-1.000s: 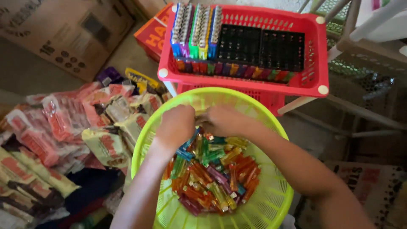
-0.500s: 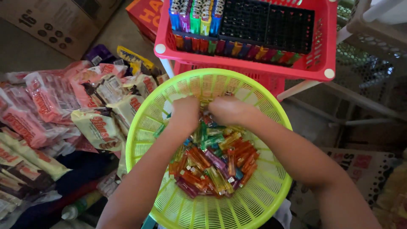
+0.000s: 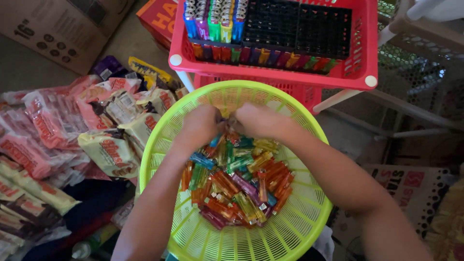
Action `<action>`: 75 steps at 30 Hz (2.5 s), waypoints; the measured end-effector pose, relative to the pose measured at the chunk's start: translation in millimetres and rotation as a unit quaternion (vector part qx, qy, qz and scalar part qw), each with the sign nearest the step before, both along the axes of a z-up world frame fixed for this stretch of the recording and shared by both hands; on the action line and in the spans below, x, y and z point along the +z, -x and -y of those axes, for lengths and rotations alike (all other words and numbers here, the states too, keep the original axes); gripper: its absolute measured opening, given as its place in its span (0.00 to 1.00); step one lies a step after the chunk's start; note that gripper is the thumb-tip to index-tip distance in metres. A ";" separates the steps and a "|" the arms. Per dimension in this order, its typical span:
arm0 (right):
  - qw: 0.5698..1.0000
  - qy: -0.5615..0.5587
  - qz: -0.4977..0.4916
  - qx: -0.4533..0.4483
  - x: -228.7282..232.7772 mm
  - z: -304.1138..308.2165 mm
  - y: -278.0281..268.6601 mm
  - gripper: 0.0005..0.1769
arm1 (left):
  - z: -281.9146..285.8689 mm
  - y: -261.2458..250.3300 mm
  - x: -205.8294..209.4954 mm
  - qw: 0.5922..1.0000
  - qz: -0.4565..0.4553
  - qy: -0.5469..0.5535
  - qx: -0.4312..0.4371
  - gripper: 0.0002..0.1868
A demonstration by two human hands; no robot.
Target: The person picks up colorful lighters from a green basket and places them into a red basket. The lighters are arranged in rows within the red basket. The person continues this process throughout the video.
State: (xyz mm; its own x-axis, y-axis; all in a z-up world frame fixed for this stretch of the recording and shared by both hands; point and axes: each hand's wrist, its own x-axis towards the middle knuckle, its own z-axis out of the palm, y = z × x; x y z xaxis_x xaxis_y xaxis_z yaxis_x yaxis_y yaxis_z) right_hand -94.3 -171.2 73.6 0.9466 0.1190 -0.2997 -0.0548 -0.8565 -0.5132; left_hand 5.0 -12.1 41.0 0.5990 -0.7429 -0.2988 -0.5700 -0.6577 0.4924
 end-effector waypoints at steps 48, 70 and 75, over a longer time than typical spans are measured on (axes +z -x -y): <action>0.980 -0.116 0.157 -0.048 14.0 30.4 3.3 0.11 | -10.8 -11.8 27.6 0.950 -0.227 0.211 0.032 0.14; 0.965 -0.161 0.192 -0.076 9.7 33.4 4.7 0.11 | -6.4 -1.4 45.5 0.946 -0.170 0.272 0.040 0.15; 0.927 -0.163 0.332 -0.065 11.0 37.8 5.2 0.15 | 6.4 2.9 35.9 0.885 0.115 0.450 -0.015 0.14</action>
